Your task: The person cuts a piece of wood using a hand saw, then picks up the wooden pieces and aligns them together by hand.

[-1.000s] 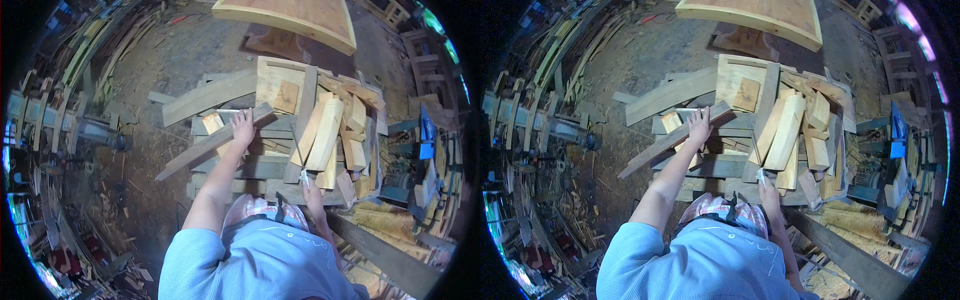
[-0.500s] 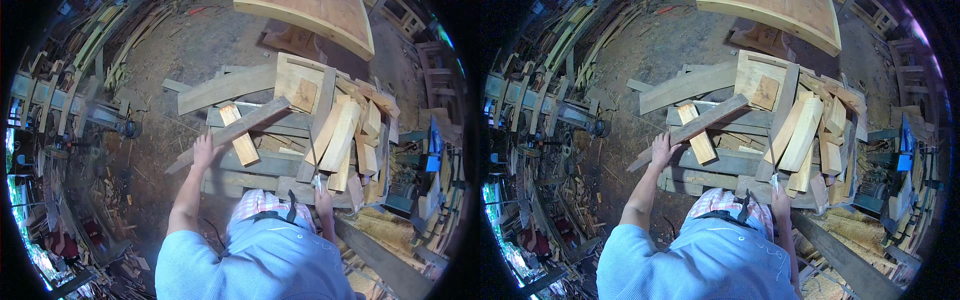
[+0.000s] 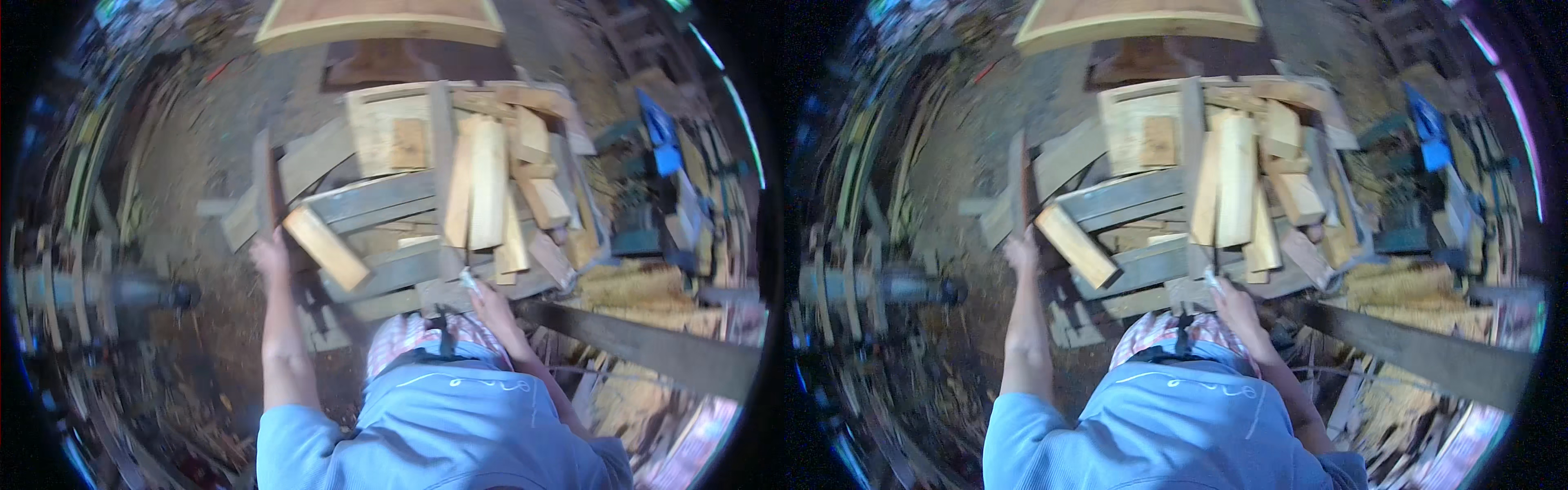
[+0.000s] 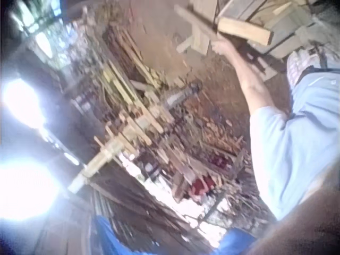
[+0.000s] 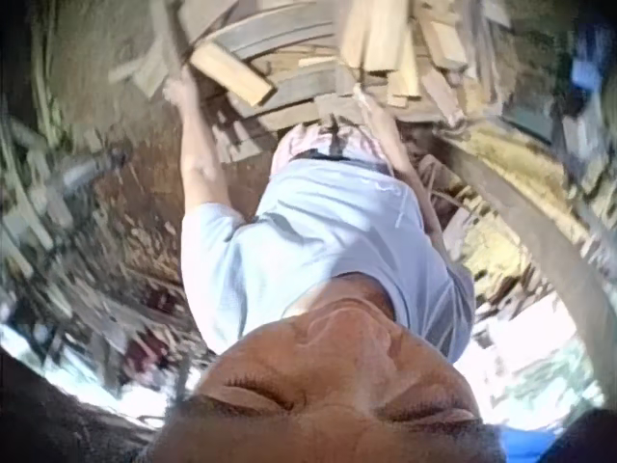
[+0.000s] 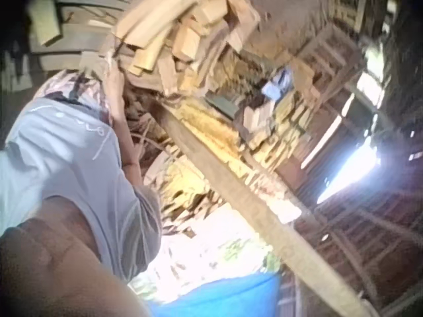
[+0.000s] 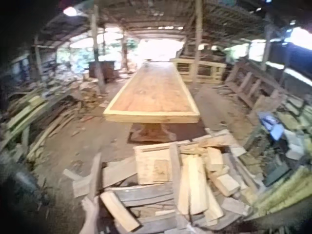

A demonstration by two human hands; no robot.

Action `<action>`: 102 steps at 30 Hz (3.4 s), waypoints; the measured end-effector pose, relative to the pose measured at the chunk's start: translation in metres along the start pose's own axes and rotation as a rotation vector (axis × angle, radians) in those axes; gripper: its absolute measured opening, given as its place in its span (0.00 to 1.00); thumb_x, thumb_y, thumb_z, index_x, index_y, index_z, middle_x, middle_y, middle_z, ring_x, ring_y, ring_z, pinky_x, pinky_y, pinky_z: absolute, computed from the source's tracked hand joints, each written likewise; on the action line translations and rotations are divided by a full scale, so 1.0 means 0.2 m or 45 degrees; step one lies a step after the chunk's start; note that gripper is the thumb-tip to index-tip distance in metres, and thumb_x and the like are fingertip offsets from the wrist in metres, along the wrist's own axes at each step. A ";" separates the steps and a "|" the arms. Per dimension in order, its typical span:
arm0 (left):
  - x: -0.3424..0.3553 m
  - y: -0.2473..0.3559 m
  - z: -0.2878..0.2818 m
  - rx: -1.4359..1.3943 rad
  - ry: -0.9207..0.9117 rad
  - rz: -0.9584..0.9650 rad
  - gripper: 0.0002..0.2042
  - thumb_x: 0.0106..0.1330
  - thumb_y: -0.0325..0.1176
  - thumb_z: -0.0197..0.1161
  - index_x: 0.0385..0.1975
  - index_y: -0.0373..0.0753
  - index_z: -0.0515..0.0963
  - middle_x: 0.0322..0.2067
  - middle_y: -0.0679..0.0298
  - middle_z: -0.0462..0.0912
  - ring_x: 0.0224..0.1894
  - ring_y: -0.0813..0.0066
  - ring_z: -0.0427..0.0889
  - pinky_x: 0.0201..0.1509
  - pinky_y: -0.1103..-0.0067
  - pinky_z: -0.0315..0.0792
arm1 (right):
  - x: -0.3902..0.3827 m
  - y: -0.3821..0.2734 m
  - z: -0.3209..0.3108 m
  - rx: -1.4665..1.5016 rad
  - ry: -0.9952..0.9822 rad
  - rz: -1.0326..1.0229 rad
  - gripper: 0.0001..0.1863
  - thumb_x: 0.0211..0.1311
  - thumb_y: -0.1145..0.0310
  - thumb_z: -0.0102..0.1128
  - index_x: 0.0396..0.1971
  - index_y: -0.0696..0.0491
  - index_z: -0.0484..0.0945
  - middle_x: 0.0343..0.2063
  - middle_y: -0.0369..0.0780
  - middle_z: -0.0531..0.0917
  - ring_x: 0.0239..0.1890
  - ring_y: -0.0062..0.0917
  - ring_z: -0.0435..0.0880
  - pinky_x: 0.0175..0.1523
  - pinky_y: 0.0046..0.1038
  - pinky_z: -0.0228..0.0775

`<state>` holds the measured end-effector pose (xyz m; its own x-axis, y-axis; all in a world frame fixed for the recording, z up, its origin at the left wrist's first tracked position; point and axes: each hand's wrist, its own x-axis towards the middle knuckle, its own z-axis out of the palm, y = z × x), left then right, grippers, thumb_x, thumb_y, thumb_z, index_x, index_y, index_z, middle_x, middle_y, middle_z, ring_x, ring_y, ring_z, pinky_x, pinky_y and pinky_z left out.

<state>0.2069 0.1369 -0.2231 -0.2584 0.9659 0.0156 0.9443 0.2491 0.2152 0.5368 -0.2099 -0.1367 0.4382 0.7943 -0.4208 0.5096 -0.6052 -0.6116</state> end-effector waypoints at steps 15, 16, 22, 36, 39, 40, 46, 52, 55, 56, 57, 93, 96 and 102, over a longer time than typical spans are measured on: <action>-0.10 0.07 0.27 -0.058 0.167 0.150 0.33 0.64 0.59 0.43 0.59 0.37 0.59 0.58 0.47 0.59 0.59 0.50 0.63 0.57 0.53 0.58 | -0.22 0.26 -0.20 0.184 0.850 0.005 0.20 0.61 0.67 0.49 0.54 0.53 0.68 0.37 0.52 0.79 0.40 0.43 0.80 0.42 0.35 0.71; -0.15 0.11 0.26 -0.099 0.057 0.150 0.36 0.63 0.60 0.44 0.61 0.36 0.55 0.61 0.47 0.55 0.62 0.50 0.58 0.59 0.53 0.55 | -0.23 0.32 -0.24 0.195 0.911 0.117 0.20 0.61 0.68 0.49 0.54 0.53 0.68 0.40 0.52 0.78 0.43 0.43 0.79 0.44 0.34 0.71; -0.39 0.31 0.28 -0.166 -0.046 0.008 0.40 0.61 0.60 0.48 0.64 0.36 0.48 0.62 0.46 0.53 0.64 0.50 0.54 0.63 0.57 0.53 | -0.03 0.77 -0.54 -0.025 1.117 0.369 0.24 0.64 0.61 0.45 0.59 0.48 0.61 0.42 0.53 0.77 0.42 0.50 0.76 0.44 0.45 0.67; -0.68 0.54 0.19 -0.135 -0.045 -0.321 0.50 0.48 0.47 0.70 0.64 0.35 0.43 0.55 0.37 0.59 0.57 0.43 0.62 0.58 0.59 0.61 | 0.56 1.17 -0.83 -0.451 0.871 0.249 0.25 0.61 0.56 0.50 0.58 0.43 0.63 0.41 0.45 0.78 0.40 0.42 0.78 0.43 0.42 0.71; -0.78 0.77 0.01 -0.320 -0.170 -0.262 0.44 0.52 0.40 0.65 0.63 0.31 0.44 0.55 0.38 0.61 0.56 0.44 0.64 0.58 0.61 0.62 | 0.50 1.17 -0.88 -0.344 0.687 0.345 0.27 0.63 0.55 0.45 0.62 0.40 0.55 0.46 0.50 0.72 0.45 0.48 0.75 0.47 0.45 0.67; -0.77 0.71 0.04 -0.347 -0.099 -0.262 0.43 0.51 0.40 0.66 0.62 0.31 0.47 0.53 0.38 0.64 0.54 0.44 0.66 0.58 0.61 0.63 | 0.51 1.17 -0.88 -0.306 0.666 0.304 0.27 0.63 0.55 0.45 0.62 0.40 0.55 0.46 0.51 0.72 0.46 0.48 0.74 0.47 0.45 0.67; -0.94 0.96 0.15 -0.513 -0.032 0.091 0.41 0.49 0.39 0.65 0.61 0.33 0.52 0.48 0.41 0.66 0.52 0.42 0.65 0.57 0.59 0.59 | 0.48 1.17 -0.89 -0.378 0.712 0.254 0.29 0.61 0.57 0.51 0.62 0.44 0.57 0.43 0.49 0.70 0.48 0.45 0.69 0.51 0.42 0.62; -0.94 1.14 0.22 -0.158 -0.071 0.235 0.42 0.48 0.38 0.66 0.63 0.40 0.49 0.47 0.44 0.65 0.49 0.44 0.66 0.51 0.58 0.63 | 0.31 0.89 -0.84 -0.169 0.900 0.092 0.26 0.61 0.66 0.52 0.59 0.53 0.61 0.46 0.50 0.68 0.49 0.43 0.68 0.55 0.38 0.58; -0.94 1.13 0.30 -0.031 -0.103 0.344 0.44 0.49 0.38 0.68 0.63 0.40 0.47 0.49 0.45 0.63 0.49 0.46 0.67 0.50 0.57 0.64 | 0.21 0.58 -0.71 0.050 0.730 0.114 0.26 0.61 0.67 0.53 0.58 0.55 0.61 0.49 0.51 0.67 0.51 0.44 0.68 0.56 0.39 0.59; -0.94 1.13 0.29 -0.059 -0.141 0.359 0.44 0.50 0.39 0.68 0.63 0.38 0.46 0.49 0.45 0.63 0.50 0.46 0.66 0.50 0.58 0.65 | 0.20 0.50 -0.65 0.047 0.660 0.043 0.27 0.60 0.66 0.54 0.59 0.55 0.61 0.49 0.51 0.67 0.51 0.44 0.68 0.56 0.39 0.59; -0.94 1.13 0.28 -0.071 -0.211 0.362 0.45 0.51 0.40 0.68 0.64 0.38 0.45 0.49 0.43 0.62 0.50 0.44 0.66 0.50 0.57 0.65 | 0.21 0.43 -0.60 0.043 0.593 -0.030 0.28 0.59 0.66 0.55 0.59 0.55 0.60 0.49 0.51 0.67 0.51 0.45 0.68 0.56 0.39 0.59; -1.03 1.18 0.15 -1.734 -1.566 -0.054 0.19 0.68 0.48 0.48 0.44 0.36 0.66 0.29 0.62 0.77 0.24 0.74 0.79 0.24 0.80 0.77 | 0.83 0.05 -0.35 -0.172 0.825 -0.068 0.29 0.58 0.62 0.54 0.58 0.54 0.60 0.43 0.54 0.73 0.50 0.48 0.68 0.54 0.42 0.59; -1.01 1.12 0.14 -1.585 -1.508 0.002 0.18 0.69 0.48 0.46 0.38 0.37 0.68 0.29 0.64 0.76 0.26 0.77 0.77 0.26 0.81 0.73 | 0.84 0.08 -0.32 -0.414 0.884 -0.078 0.30 0.58 0.60 0.55 0.59 0.52 0.60 0.42 0.53 0.71 0.47 0.48 0.68 0.52 0.42 0.60; -1.12 0.86 0.01 -1.377 -0.955 0.311 0.22 0.70 0.46 0.40 0.43 0.30 0.68 0.36 0.47 0.77 0.44 0.56 0.74 0.49 0.69 0.65 | 0.57 -0.39 0.04 0.218 0.353 -0.032 0.29 0.62 0.58 0.50 0.60 0.55 0.56 0.42 0.55 0.74 0.41 0.48 0.76 0.45 0.41 0.68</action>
<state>0.4272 -0.0361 -0.1913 0.3957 0.8690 -0.2971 0.2251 0.2219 0.9487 0.5405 -0.0718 -0.1431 0.6241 0.7497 -0.2199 0.4013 -0.5491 -0.7331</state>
